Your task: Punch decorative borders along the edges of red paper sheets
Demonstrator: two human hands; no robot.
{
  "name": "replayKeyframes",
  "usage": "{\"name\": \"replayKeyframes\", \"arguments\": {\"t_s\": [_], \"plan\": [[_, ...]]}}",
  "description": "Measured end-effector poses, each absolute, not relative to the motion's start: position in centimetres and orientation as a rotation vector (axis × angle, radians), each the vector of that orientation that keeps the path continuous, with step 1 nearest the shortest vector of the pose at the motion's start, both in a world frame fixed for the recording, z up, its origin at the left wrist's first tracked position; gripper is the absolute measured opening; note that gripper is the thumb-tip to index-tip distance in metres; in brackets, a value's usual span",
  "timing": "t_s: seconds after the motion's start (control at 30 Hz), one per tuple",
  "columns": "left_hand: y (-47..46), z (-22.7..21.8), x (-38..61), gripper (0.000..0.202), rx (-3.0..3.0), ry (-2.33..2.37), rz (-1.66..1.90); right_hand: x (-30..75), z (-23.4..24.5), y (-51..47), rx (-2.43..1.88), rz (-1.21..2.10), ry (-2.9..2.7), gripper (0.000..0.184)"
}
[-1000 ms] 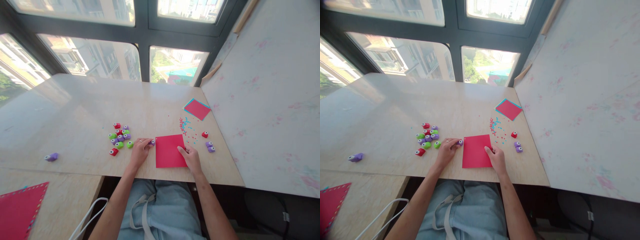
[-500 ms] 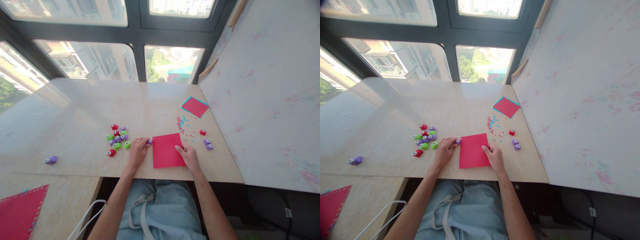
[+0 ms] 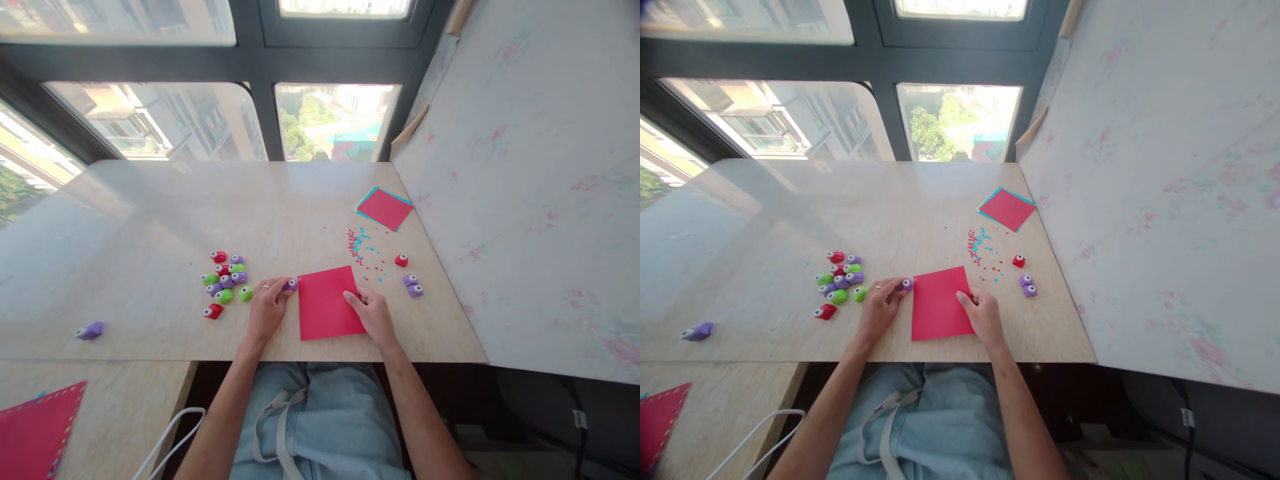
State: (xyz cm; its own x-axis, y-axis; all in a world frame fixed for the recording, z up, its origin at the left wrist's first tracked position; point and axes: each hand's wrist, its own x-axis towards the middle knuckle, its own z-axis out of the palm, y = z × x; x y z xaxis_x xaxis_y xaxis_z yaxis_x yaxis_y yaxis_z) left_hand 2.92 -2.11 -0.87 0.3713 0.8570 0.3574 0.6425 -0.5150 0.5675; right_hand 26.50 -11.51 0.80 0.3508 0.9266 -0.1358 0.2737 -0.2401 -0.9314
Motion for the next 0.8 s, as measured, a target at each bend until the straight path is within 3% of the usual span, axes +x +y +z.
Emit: {"name": "replayKeyframes", "arguments": {"t_s": [0.8], "plan": [[-2.14,-0.7,2.89,0.022,2.281,1.293,0.929,26.51,1.0,-11.06,-1.741,1.019,-1.025,0.038]]}}
